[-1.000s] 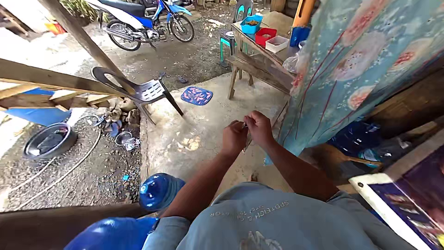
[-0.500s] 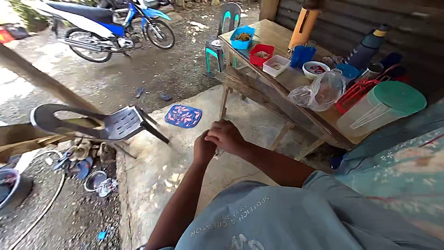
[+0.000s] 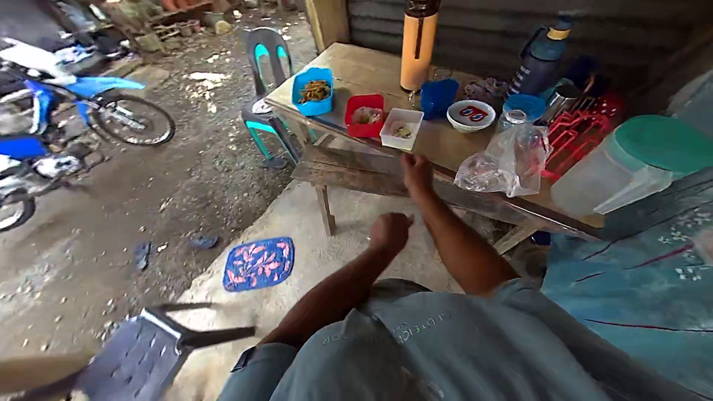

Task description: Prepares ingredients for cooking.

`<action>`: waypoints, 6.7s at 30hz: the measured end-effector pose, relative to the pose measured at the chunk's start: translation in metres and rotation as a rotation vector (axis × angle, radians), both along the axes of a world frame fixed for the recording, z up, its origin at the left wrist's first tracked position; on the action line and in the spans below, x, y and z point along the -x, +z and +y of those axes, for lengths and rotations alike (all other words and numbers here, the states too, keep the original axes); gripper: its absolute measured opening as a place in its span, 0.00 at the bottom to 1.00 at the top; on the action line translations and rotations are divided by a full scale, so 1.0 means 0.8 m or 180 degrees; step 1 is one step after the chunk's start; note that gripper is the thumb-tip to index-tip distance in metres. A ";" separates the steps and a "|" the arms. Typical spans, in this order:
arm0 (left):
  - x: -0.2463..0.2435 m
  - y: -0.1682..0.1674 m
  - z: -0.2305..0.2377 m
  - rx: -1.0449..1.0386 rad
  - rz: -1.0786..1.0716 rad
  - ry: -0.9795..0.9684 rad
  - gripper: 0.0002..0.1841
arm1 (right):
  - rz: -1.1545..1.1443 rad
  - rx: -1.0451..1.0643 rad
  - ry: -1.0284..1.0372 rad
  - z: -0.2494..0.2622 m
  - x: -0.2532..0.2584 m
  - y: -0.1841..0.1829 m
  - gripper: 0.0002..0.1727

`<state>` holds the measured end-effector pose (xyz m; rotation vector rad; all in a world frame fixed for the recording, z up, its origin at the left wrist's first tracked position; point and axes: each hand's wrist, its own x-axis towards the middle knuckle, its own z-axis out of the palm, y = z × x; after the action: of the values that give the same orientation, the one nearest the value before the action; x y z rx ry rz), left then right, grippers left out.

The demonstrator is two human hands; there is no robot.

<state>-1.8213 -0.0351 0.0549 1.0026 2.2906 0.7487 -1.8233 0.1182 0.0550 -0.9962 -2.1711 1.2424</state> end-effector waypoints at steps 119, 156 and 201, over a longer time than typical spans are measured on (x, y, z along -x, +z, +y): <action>0.474 -0.040 0.465 -0.0328 0.0273 -0.1648 0.12 | 0.1062 0.1818 -0.0627 0.372 0.212 -0.068 0.14; 0.485 -0.039 0.441 -0.0463 0.0332 -0.1359 0.12 | 0.1341 0.1616 -0.0491 0.365 0.234 -0.070 0.13; 0.459 -0.038 0.429 -0.0557 0.0179 -0.1671 0.11 | 0.0085 -0.0115 0.0148 0.362 0.177 -0.050 0.13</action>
<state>-2.1883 0.3078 0.0247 1.6345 1.8919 0.7038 -1.9649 0.4081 0.0148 -0.9142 -2.1998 1.2259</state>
